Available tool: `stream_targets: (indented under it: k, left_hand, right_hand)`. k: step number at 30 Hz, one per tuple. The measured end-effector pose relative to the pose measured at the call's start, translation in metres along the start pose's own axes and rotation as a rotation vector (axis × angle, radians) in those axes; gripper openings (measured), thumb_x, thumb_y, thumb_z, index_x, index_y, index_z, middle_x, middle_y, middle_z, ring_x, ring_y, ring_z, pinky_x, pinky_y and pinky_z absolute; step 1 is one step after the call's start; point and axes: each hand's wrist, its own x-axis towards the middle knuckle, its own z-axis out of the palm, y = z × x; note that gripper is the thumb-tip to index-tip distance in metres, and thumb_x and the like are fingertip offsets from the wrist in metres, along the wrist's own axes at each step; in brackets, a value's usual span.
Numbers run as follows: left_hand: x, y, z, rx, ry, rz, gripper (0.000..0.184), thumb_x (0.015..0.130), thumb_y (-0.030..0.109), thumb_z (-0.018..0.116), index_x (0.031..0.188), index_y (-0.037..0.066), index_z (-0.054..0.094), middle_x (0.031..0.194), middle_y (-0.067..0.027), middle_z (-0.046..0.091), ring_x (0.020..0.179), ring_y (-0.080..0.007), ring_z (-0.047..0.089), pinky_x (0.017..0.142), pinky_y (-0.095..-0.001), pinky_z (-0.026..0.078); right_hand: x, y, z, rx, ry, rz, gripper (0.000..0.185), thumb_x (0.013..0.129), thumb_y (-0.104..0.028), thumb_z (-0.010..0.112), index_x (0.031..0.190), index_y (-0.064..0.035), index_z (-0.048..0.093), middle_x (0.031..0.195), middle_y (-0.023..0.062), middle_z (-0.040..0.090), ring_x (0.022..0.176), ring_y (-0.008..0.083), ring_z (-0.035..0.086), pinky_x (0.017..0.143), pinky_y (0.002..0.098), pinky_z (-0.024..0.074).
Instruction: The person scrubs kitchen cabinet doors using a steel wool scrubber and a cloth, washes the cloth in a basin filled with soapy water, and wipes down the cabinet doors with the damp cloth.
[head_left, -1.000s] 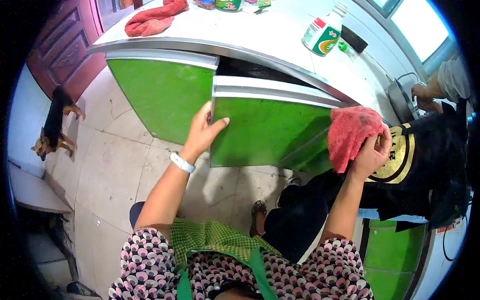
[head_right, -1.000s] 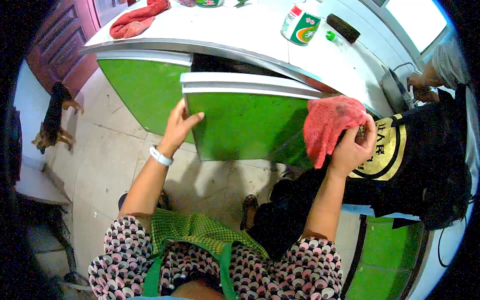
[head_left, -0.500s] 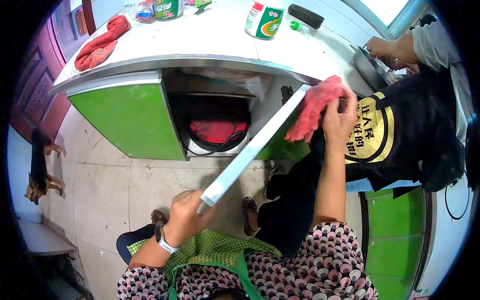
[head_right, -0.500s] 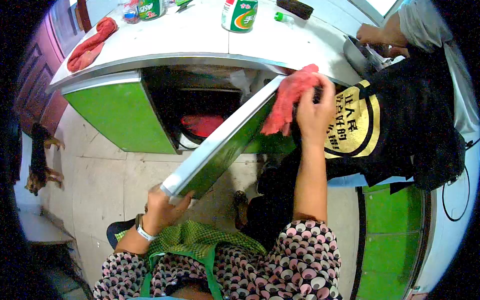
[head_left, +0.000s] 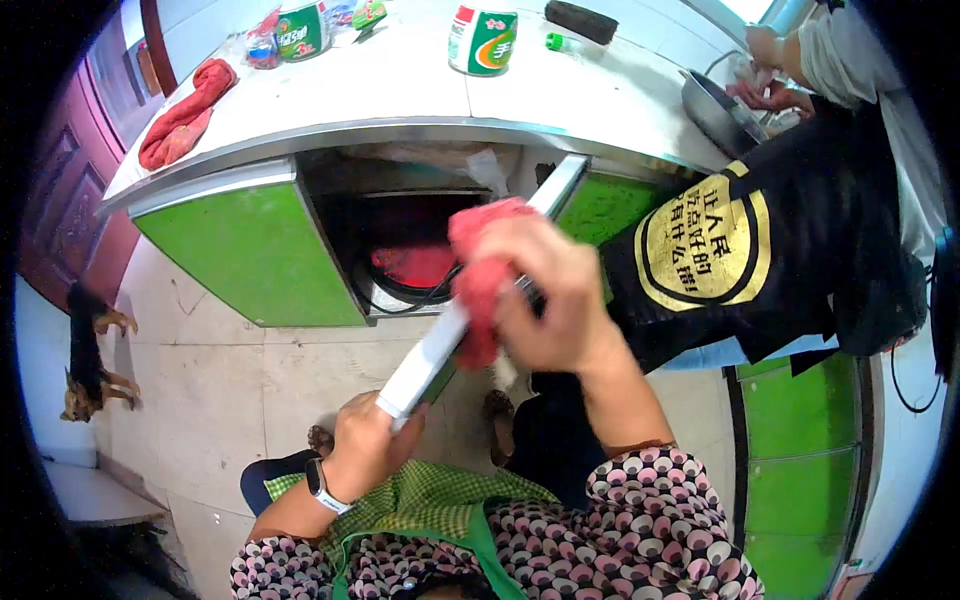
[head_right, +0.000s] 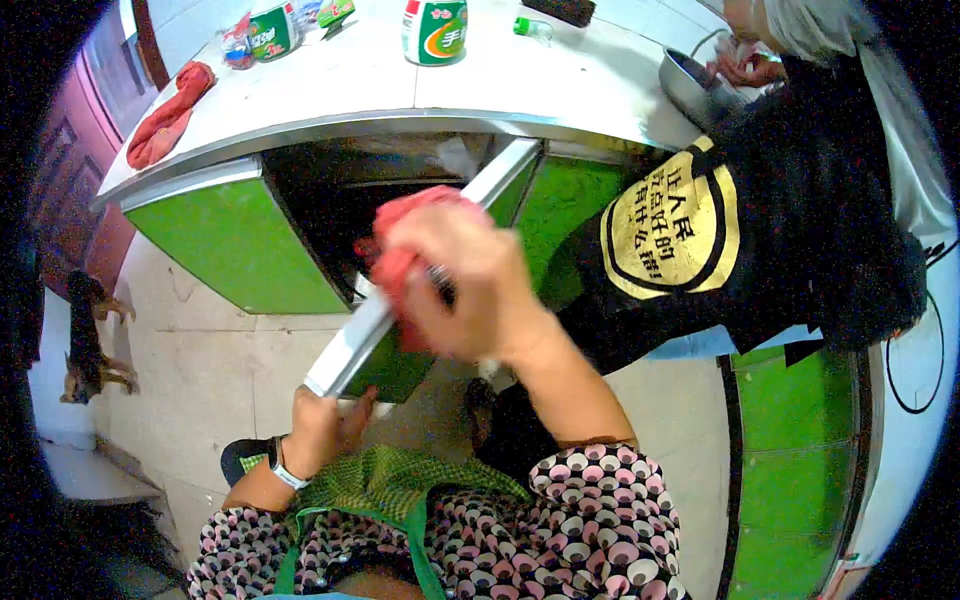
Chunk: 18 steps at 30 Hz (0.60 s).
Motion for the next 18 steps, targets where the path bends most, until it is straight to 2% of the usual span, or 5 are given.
stream_targets:
  k: [2,4,7,15,18]
  left_hand:
    - [0.003,0.002,-0.006,0.042,-0.031,-0.155,0.023,0.073,0.011,0.062,0.092,0.000,0.056,0.068,-0.0161,0.057,0.059,-0.0334,0.056,0.054,-0.0388,0.045]
    - [0.006,-0.012,-0.015,0.037,0.099,0.000,0.029,0.072,0.011,0.061,0.098,0.001,0.055,0.081,-0.0193,0.059,0.074,-0.0373,0.058,0.065,-0.0391,0.047]
    - [0.027,-0.025,-0.019,0.036,0.370,-0.019,0.028,0.071,0.007,0.058,0.098,0.001,0.056,0.080,-0.0151,0.061,0.072,-0.0303,0.061,0.064,-0.0358,0.047]
    - [0.045,-0.073,-0.041,-0.161,0.175,-0.366,0.019,0.081,0.008,0.060,0.097,-0.001,0.053,0.085,-0.0099,0.060,0.072,-0.0130,0.057,0.065,-0.0258,0.046]
    - [0.044,-0.092,-0.038,-0.244,0.180,-0.370,0.023,0.081,0.007,0.060,0.101,-0.002,0.052,0.087,-0.0123,0.064,0.081,-0.0165,0.062,0.070,-0.0283,0.048]
  right_hand:
    - [-0.002,-0.033,0.009,0.132,-0.138,0.049,0.025,0.059,-0.005,0.054,0.085,-0.0082,0.057,0.082,0.0106,0.058,0.078,0.0283,0.059,0.069,0.0338,0.0480]
    - [-0.003,-0.046,0.038,0.169,0.045,-0.105,0.028,0.060,-0.008,0.059,0.088,-0.0078,0.057,0.099,0.0106,0.054,0.080,0.0274,0.058,0.063,0.0332,0.0488]
    - [0.007,-0.056,0.065,0.224,-0.003,-0.073,0.027,0.062,-0.012,0.061,0.088,-0.0077,0.057,0.102,0.0105,0.051,0.077,0.0258,0.058,0.058,0.0321,0.0492]
    - [0.012,0.029,0.084,-0.218,0.255,-0.051,0.023,0.057,-0.007,0.062,0.078,-0.0100,0.055,0.085,0.0087,0.052,0.075,0.0251,0.056,0.059,0.0337,0.0484]
    - [0.001,0.083,0.045,-0.488,0.453,-0.016,0.018,0.057,-0.002,0.060,0.070,-0.0074,0.049,0.075,0.0086,0.049,0.071,0.0263,0.051,0.065,0.0345,0.0430]
